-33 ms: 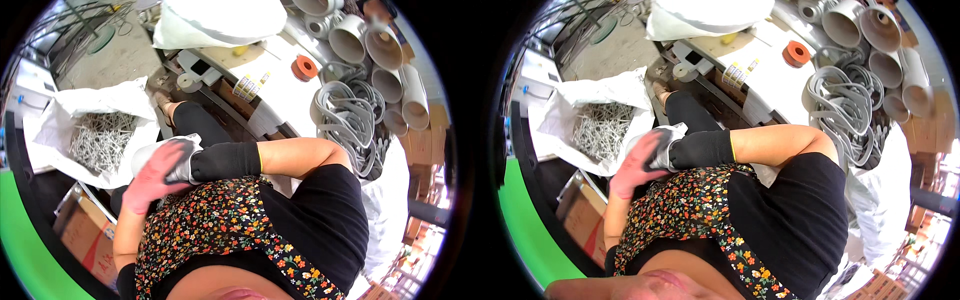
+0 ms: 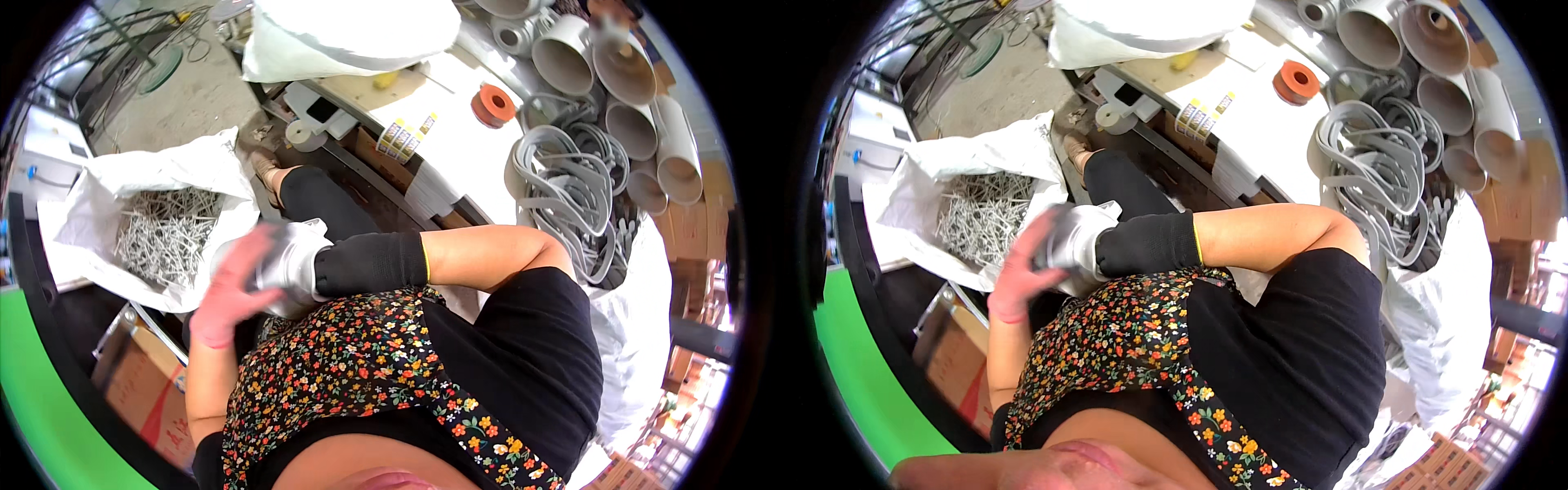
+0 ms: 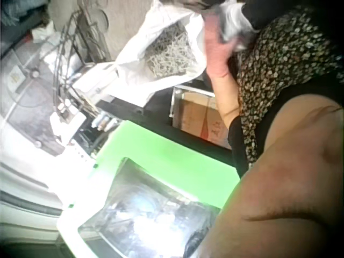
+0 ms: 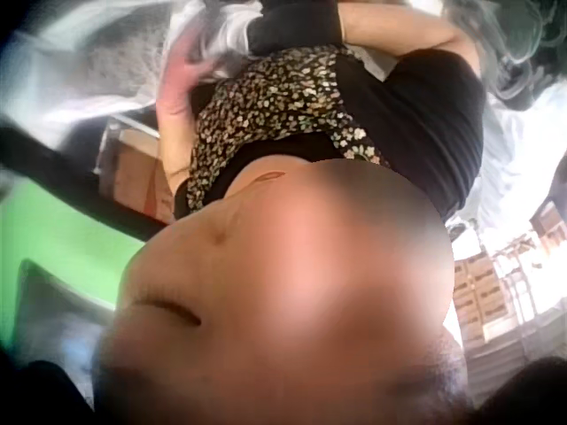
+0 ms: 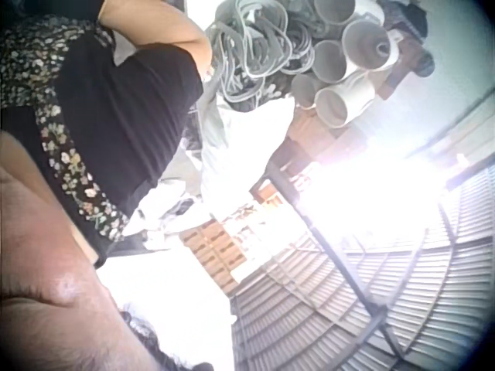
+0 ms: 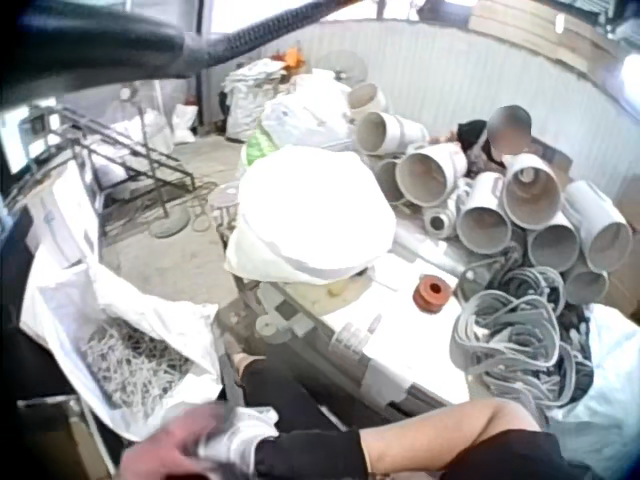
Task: The person assembles white plastic jugs by attaching grey handles and applying labels. They pick up a jug, insert a handle, apply a label, and place the finished unit into a cardboard box. The process is repeated multiple times in a continuous loop.
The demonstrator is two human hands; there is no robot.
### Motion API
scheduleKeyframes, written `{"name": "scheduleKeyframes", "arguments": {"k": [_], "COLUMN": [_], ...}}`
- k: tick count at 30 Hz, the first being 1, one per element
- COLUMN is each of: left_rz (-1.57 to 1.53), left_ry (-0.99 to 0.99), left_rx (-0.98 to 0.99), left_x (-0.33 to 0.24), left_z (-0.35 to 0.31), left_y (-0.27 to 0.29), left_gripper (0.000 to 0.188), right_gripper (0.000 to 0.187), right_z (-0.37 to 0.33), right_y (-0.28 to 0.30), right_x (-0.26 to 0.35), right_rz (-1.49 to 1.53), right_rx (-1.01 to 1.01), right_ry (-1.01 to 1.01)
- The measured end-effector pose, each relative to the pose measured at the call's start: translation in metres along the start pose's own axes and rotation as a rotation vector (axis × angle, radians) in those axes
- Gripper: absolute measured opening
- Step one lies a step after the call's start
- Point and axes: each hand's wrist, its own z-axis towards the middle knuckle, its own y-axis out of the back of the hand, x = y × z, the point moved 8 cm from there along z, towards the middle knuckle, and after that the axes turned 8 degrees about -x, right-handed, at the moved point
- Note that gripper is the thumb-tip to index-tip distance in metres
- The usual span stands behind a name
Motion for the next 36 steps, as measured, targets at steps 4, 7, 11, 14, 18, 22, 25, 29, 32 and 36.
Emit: {"name": "scheduleKeyframes", "arguments": {"k": [4,7,11,14,18,22,25,29,32,36], "left_rz": [0.706,0.817,0.257,0.103,-0.483,-0.47,0.007,-0.594,-0.251,-0.344], "left_ry": [0.586,0.497,0.661,0.625,0.652,0.475,0.215,0.248,0.288,-0.039], "left_rx": [-0.554,-0.032,-0.305,-0.51,-0.938,-1.006,-0.739,-1.026,-1.253,-1.06], "left_x": [0.161,0.282,0.249,0.212,0.225,0.138,0.075,0.032,0.066,0.034], "left_z": [-0.025,-0.071,-0.082,-0.078,-0.1,-0.089,-0.093,-0.099,-0.088,-0.032], "left_y": [0.12,0.104,0.076,0.083,0.141,0.199,0.255,0.265,0.261,0.215], "left_gripper": [0.052,0.041,0.043,0.048,0.048,0.045,0.042,0.045,0.036,0.019], "right_gripper": [0.023,0.027,0.033,0.04,0.027,0.016,0.014,0.013,0.017,0.055], "right_z": [-0.028,-0.068,-0.209,-0.261,-0.268,-0.262,-0.247,-0.176,-0.075,0.079], "right_y": [0.03,0.071,0.147,0.16,0.15,0.15,0.139,0.126,0.129,0.133], "right_x": [-0.003,-0.032,-0.08,-0.085,-0.098,-0.089,-0.074,-0.061,-0.066,-0.004], "right_rz": [0.109,0.095,-0.238,-0.92,-1.011,-0.932,-1.006,-0.828,-0.298,0.245], "right_rx": [-0.189,-0.517,-1.149,-1.001,-1.067,-1.075,-1.039,-1.0,-0.906,-0.674], "right_ry": [-0.159,-0.423,-0.86,-0.817,-0.73,-0.782,-0.719,-0.582,-0.558,-0.278]}}
